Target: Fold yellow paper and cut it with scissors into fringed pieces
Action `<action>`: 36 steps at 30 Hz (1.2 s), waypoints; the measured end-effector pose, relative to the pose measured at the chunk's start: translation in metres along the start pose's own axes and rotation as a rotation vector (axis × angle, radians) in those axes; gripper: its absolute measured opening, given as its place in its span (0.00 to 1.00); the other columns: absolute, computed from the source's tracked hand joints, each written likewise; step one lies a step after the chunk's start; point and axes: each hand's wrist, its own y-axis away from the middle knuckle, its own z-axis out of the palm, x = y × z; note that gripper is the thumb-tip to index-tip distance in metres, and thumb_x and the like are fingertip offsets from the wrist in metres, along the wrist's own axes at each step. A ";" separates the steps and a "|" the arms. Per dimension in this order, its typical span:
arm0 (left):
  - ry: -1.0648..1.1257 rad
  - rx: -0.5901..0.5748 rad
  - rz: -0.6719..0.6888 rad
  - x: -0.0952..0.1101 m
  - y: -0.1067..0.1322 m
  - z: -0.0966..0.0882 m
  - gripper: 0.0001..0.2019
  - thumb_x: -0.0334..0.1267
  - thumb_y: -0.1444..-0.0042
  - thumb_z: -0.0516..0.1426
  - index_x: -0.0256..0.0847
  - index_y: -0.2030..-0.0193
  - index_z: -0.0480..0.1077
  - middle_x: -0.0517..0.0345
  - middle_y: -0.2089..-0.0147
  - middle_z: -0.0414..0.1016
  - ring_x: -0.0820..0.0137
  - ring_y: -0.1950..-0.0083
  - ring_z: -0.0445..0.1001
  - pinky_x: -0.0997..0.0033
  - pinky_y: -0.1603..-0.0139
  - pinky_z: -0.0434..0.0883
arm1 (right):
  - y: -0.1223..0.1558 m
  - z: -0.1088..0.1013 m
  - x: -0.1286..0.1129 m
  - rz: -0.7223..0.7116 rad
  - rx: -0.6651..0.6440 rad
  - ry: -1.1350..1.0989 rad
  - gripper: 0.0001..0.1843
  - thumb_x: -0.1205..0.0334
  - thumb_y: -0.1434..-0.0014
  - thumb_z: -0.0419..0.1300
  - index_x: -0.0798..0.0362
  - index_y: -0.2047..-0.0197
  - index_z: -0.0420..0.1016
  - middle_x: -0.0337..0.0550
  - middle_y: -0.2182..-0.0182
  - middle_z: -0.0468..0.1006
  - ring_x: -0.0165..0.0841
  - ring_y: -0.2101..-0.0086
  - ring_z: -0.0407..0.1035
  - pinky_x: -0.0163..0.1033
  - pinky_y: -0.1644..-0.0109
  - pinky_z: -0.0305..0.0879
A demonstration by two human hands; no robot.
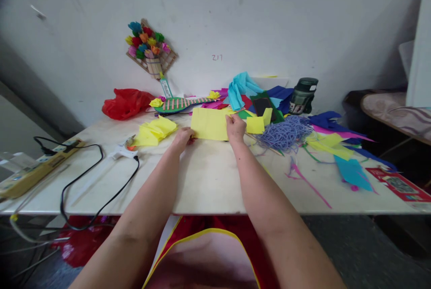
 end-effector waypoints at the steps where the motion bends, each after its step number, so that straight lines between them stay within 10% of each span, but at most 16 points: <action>1: 0.020 -0.012 0.023 0.000 0.001 0.000 0.03 0.27 0.59 0.50 0.37 0.78 0.62 0.61 0.84 0.64 0.77 0.85 0.61 0.76 0.81 0.61 | 0.000 0.000 0.000 0.002 0.002 0.006 0.14 0.54 0.52 0.53 0.56 0.74 0.72 0.37 0.84 0.63 0.29 0.78 0.54 0.35 0.72 0.52; 16: 0.422 -0.325 -0.040 -0.006 0.007 -0.024 0.09 0.19 0.63 0.51 0.33 0.75 0.64 0.59 0.74 0.70 0.74 0.70 0.73 0.73 0.64 0.71 | -0.001 0.001 0.001 0.005 0.025 -0.011 0.13 0.54 0.52 0.54 0.54 0.76 0.70 0.35 0.85 0.61 0.28 0.79 0.53 0.34 0.73 0.51; 23: 0.316 -0.256 -0.087 -0.004 0.004 -0.021 0.09 0.22 0.59 0.49 0.31 0.70 0.67 0.52 0.74 0.72 0.73 0.72 0.73 0.72 0.64 0.71 | -0.001 -0.001 -0.001 0.006 0.005 0.011 0.13 0.55 0.52 0.54 0.56 0.75 0.71 0.36 0.83 0.63 0.29 0.78 0.55 0.35 0.71 0.52; 31: 0.077 -0.239 -0.091 0.002 0.009 -0.013 0.21 0.52 0.57 0.58 0.32 0.69 0.66 0.50 0.76 0.72 0.71 0.77 0.71 0.72 0.74 0.70 | -0.001 0.003 0.002 0.008 0.013 -0.039 0.13 0.54 0.53 0.54 0.56 0.75 0.71 0.36 0.83 0.64 0.29 0.78 0.55 0.35 0.71 0.53; 36: -0.162 -0.206 -0.064 0.001 0.011 0.001 0.15 0.45 0.59 0.61 0.33 0.74 0.66 0.53 0.79 0.72 0.73 0.81 0.69 0.74 0.77 0.69 | 0.000 0.003 0.001 -0.002 0.007 -0.055 0.12 0.54 0.53 0.54 0.55 0.75 0.71 0.37 0.83 0.65 0.30 0.78 0.56 0.35 0.71 0.54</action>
